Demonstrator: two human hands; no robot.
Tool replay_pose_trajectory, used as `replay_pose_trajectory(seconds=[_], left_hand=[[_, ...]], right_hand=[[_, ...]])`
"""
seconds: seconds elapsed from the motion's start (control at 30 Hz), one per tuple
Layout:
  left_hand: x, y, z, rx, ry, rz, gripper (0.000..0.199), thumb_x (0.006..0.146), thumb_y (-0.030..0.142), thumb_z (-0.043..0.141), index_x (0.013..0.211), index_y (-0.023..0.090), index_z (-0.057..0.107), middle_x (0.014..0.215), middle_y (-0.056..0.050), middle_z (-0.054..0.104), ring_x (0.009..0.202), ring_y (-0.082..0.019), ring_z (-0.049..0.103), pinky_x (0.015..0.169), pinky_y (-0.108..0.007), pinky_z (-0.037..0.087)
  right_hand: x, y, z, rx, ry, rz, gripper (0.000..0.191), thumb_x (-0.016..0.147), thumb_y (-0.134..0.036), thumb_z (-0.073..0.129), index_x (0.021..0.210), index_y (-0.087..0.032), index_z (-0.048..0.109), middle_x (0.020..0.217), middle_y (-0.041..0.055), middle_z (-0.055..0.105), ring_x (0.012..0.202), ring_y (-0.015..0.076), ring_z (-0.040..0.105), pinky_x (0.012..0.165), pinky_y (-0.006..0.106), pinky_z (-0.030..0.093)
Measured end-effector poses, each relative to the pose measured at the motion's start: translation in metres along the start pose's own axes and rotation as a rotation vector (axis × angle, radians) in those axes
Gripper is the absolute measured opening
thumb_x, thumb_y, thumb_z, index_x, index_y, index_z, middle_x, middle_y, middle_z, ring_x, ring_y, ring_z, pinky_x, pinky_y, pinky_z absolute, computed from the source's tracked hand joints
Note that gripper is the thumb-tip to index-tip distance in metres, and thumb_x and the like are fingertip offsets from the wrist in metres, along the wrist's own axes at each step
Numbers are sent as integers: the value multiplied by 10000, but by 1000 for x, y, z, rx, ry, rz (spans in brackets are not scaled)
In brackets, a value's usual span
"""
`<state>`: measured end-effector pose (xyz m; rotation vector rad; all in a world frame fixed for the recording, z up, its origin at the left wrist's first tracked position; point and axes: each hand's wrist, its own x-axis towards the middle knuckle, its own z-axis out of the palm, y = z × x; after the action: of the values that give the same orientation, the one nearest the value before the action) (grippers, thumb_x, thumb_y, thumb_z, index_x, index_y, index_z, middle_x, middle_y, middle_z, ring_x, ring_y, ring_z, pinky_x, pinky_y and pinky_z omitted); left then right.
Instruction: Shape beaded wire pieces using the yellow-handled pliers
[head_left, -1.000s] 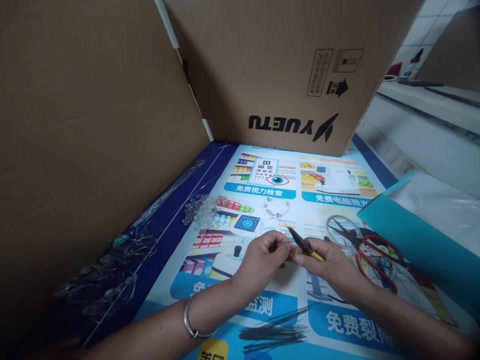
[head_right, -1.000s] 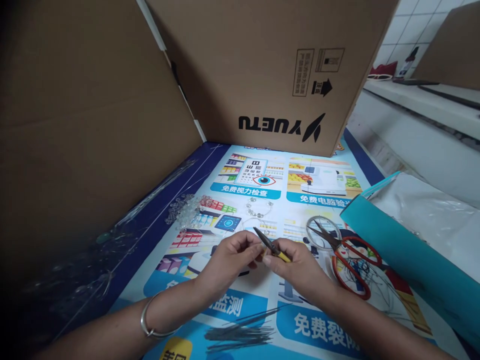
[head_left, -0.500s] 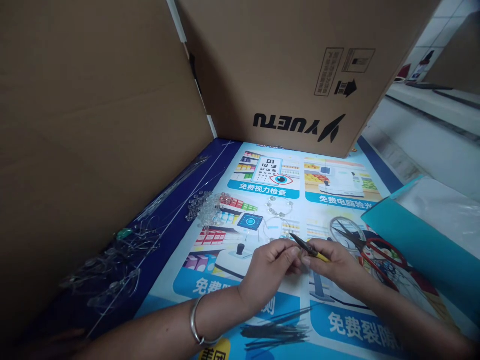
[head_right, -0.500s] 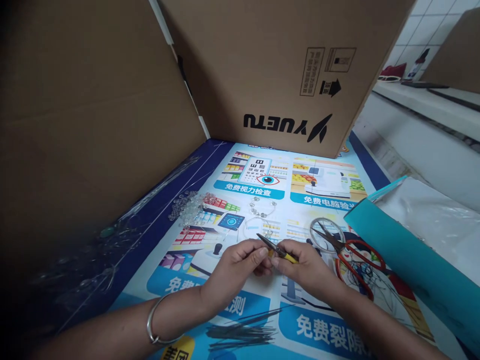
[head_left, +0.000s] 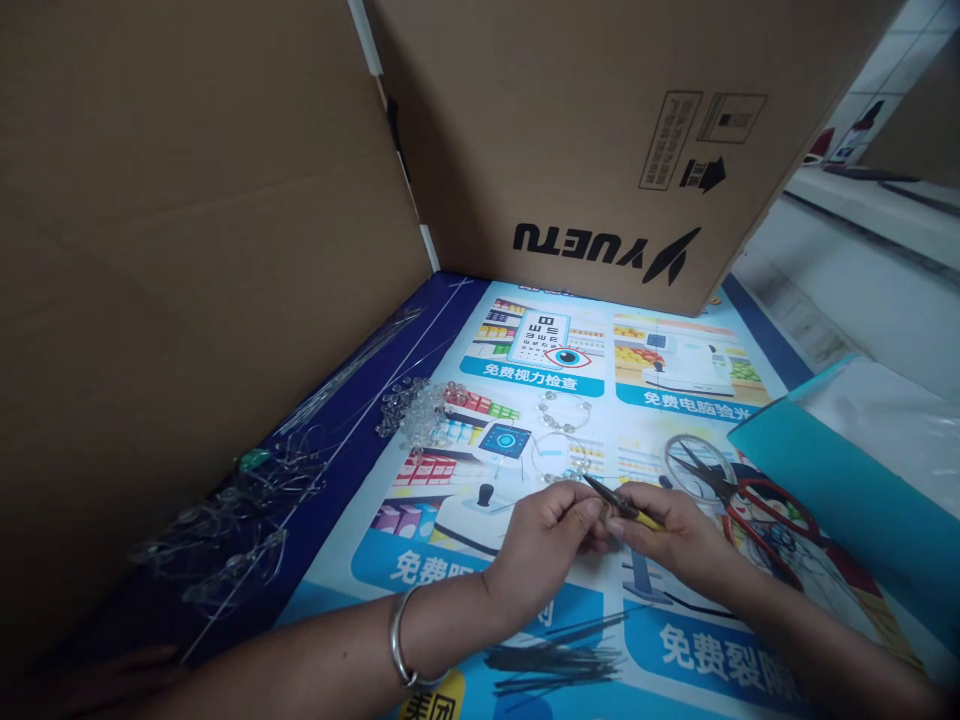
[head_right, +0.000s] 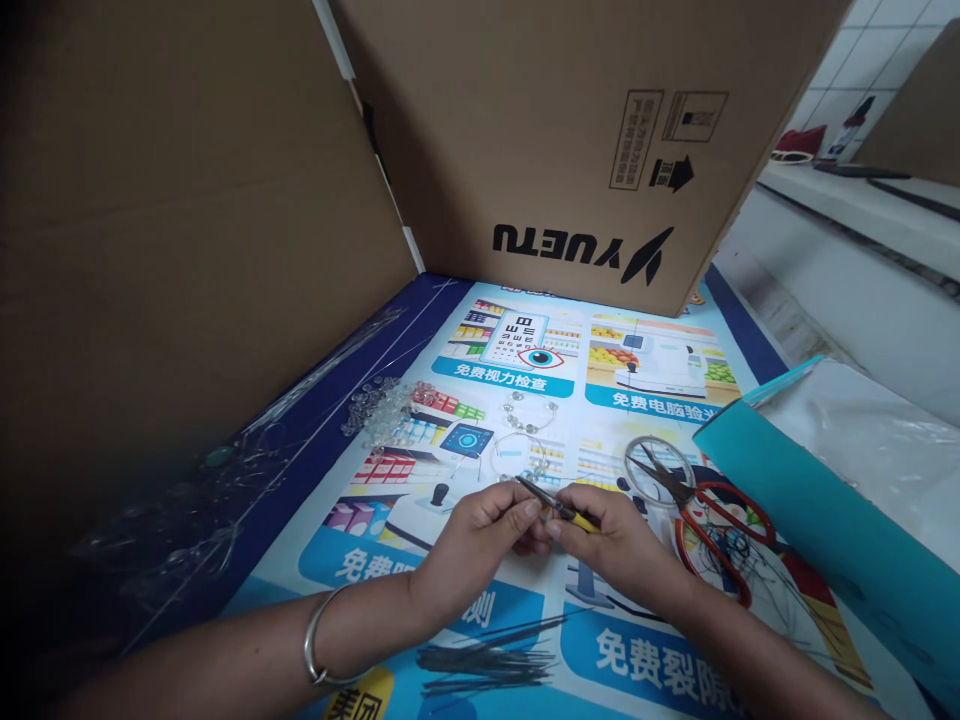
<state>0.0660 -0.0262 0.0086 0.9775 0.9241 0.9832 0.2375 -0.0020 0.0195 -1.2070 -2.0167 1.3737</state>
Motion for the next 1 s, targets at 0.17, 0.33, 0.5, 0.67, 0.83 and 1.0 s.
replay_pose_trajectory(seconds=[0.17, 0.33, 0.5, 0.67, 0.83, 1.0], left_hand=[[1, -1, -1, 26, 4, 6, 192, 835, 287, 491, 775, 126, 576, 660, -31, 608, 612, -116, 574, 618, -249, 470], [1, -2, -1, 35, 11, -5, 187, 838, 296, 487, 813, 132, 572, 663, -30, 607, 610, -120, 573, 606, -247, 464], [0, 0, -2, 69, -16, 35, 219, 847, 317, 469, 815, 134, 584, 687, -37, 606, 644, -135, 574, 635, -261, 467], [0, 2, -4, 205, -1, 99, 251, 847, 328, 468, 768, 146, 622, 721, -36, 604, 696, -142, 557, 678, -257, 446], [2, 2, -7, 297, 68, 176, 201, 811, 300, 526, 779, 158, 665, 809, -55, 629, 792, -169, 560, 730, -265, 430], [4, 2, -9, 282, 68, 158, 172, 802, 279, 546, 800, 162, 672, 832, -61, 631, 805, -167, 561, 721, -264, 429]], right_hand=[[0, 0, 0, 7, 7, -4, 215, 824, -344, 521, 695, -176, 559, 674, -23, 536, 651, 109, 477, 588, 217, 355], [1, 0, 0, 27, 2, 5, 221, 818, -353, 527, 696, -173, 566, 679, -17, 546, 663, 116, 488, 605, 223, 365], [1, 2, 0, 42, -2, 15, 240, 816, -379, 521, 707, -169, 561, 687, -10, 540, 668, 122, 482, 606, 231, 371], [0, 3, 0, 7, 17, 42, 231, 805, -380, 527, 717, -168, 560, 688, -11, 518, 674, 128, 468, 603, 236, 363], [-1, 5, 1, 19, 37, 72, 235, 798, -397, 527, 730, -173, 555, 681, -16, 486, 662, 127, 441, 581, 235, 345], [1, 6, 1, 73, 26, 73, 235, 799, -404, 529, 800, -172, 573, 729, -6, 504, 684, 129, 443, 593, 239, 346]])
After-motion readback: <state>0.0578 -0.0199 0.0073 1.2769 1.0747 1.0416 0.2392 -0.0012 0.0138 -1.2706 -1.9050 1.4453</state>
